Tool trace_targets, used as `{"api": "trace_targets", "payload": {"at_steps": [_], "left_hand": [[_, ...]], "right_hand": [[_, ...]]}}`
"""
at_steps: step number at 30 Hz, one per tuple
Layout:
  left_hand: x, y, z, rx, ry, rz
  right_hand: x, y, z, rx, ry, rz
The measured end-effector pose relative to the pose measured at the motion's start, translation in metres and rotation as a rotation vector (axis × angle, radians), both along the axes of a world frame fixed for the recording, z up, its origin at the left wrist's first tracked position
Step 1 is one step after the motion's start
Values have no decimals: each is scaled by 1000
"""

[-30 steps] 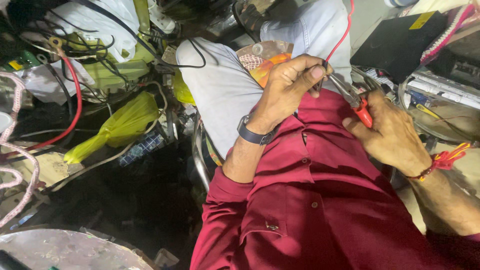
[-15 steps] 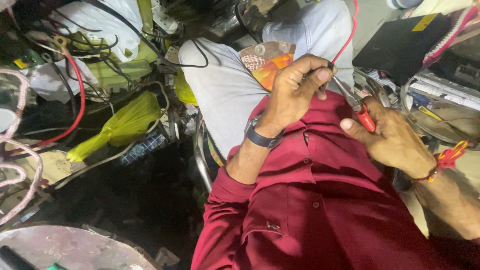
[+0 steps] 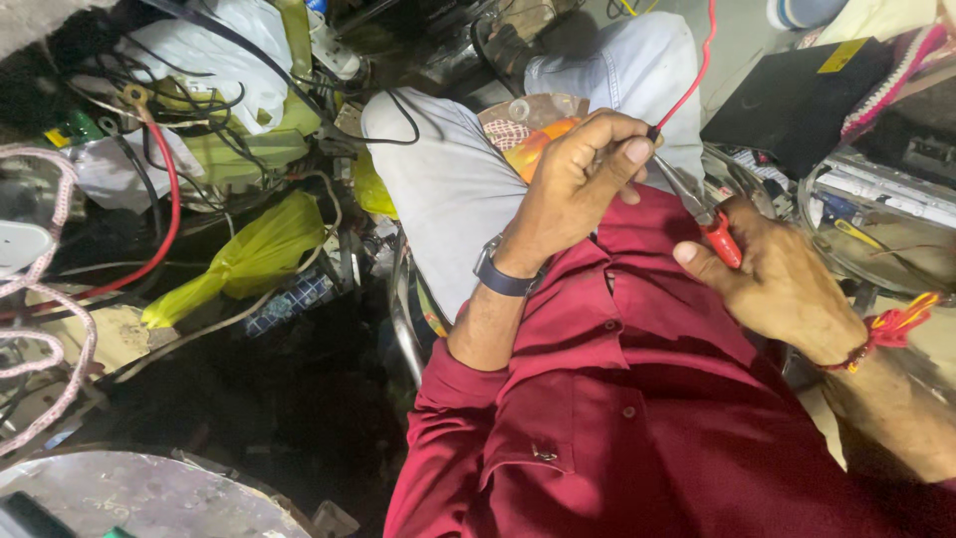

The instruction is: The person sits cross-legged and uses pliers and a screwdriver to strip, twist, and crimp wires. They connect the wires to a power supply unit and wrap the connection with electrical tape.

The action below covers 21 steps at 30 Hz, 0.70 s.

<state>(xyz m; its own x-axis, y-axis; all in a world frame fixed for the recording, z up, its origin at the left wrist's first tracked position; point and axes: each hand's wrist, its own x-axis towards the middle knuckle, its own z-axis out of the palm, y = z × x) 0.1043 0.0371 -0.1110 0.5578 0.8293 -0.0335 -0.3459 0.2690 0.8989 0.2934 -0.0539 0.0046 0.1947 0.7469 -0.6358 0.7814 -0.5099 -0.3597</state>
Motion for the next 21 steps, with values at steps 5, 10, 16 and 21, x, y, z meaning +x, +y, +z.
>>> {"api": "trace_targets", "payload": {"at_steps": [5, 10, 16, 21], "left_hand": [[4, 0, -3, -117, -115, -77], [-3, 4, -4, -153, -108, -168], [5, 0, -1, -192, -11, -111], [20, -13, 10, -193, 288, 107]], "right_hand": [[4, 5, 3, -55, -52, -23], [8, 7, 3, -50, -58, 8], [9, 7, 5, -58, -67, 60], [6, 13, 13, -219, -137, 46]]}}
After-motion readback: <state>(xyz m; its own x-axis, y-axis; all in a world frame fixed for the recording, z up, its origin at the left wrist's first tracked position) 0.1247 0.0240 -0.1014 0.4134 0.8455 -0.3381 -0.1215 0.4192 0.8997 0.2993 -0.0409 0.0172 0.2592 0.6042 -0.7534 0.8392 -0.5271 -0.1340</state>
